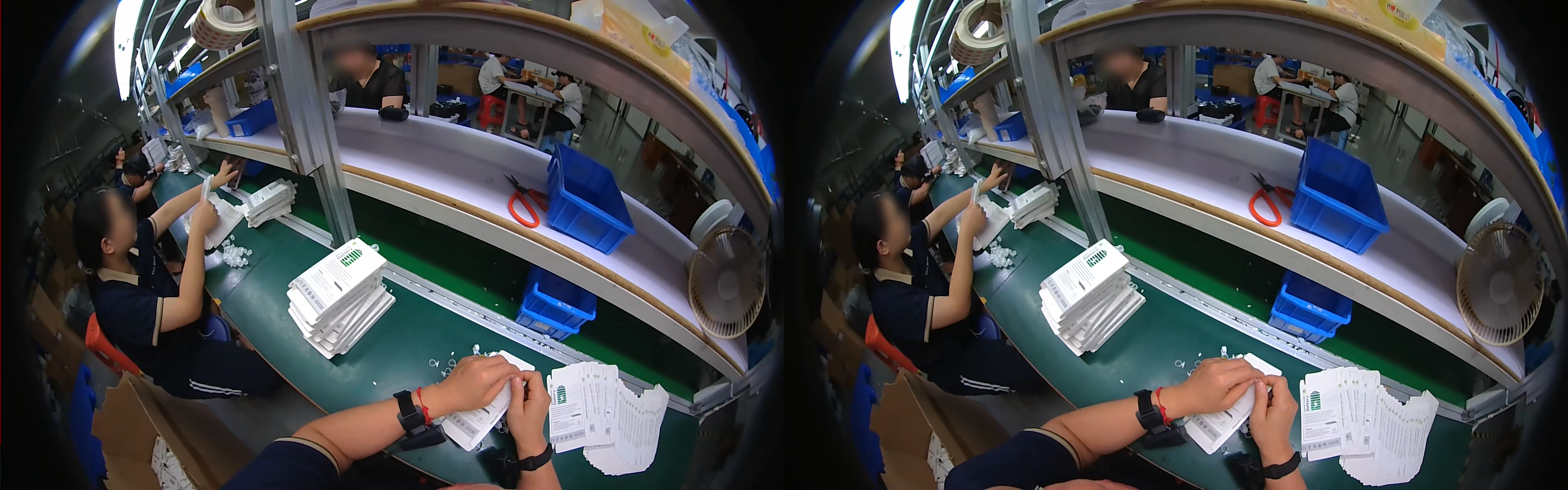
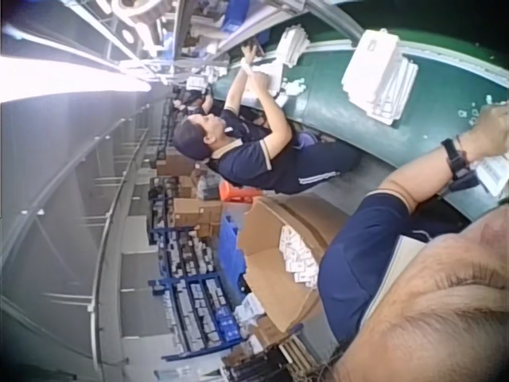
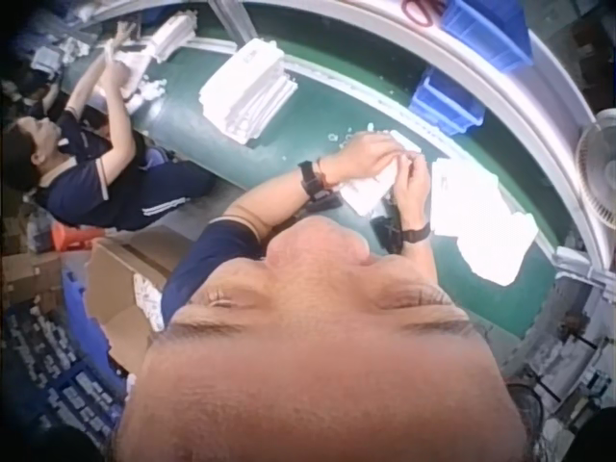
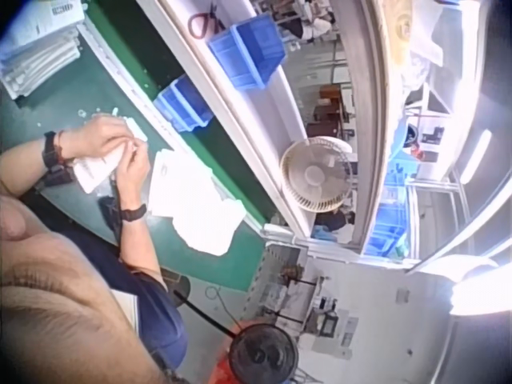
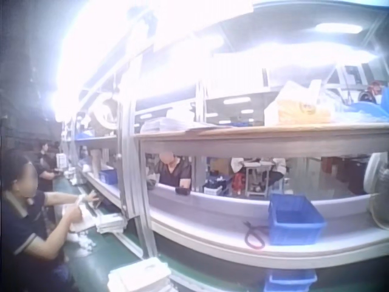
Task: Manually placing small plastic components into paper envelopes on a production line.
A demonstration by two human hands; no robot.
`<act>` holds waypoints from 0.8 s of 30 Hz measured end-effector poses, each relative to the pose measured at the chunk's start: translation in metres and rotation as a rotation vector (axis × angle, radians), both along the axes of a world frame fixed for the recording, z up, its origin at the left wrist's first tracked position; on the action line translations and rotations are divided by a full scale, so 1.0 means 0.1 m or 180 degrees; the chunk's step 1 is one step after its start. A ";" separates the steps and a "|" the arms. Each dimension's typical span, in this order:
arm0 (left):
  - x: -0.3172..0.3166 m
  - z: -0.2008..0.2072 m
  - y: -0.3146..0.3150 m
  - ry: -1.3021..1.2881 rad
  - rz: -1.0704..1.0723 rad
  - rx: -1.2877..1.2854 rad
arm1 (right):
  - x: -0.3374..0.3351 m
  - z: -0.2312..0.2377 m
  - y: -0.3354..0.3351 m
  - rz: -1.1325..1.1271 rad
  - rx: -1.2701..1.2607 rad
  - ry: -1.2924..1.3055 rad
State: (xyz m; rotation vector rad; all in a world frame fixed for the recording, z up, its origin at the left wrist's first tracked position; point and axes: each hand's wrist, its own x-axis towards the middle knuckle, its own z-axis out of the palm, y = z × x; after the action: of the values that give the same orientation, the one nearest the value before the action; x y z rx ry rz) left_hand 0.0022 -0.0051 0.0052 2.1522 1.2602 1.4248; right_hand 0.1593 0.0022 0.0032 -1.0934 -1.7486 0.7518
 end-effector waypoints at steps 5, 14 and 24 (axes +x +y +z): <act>0.02 0.05 0.01 -0.0019 -0.0105 0.0017 | 0.03 0.01 0.02 0.0036 0.0102 -0.0032; 0.00 0.04 -0.03 0.0052 -0.0019 0.0046 | 0.01 0.00 -0.01 0.0110 0.0048 -0.0005; 0.00 0.08 0.01 0.0112 -0.0069 0.0073 | 0.02 0.04 0.02 0.0078 0.0138 0.0013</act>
State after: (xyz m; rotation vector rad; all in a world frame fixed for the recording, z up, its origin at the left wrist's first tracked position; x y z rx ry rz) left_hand 0.0025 -0.0039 0.0132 2.2083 1.2347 1.4056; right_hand 0.1610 0.0041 0.0072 -1.0424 -1.7697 0.7272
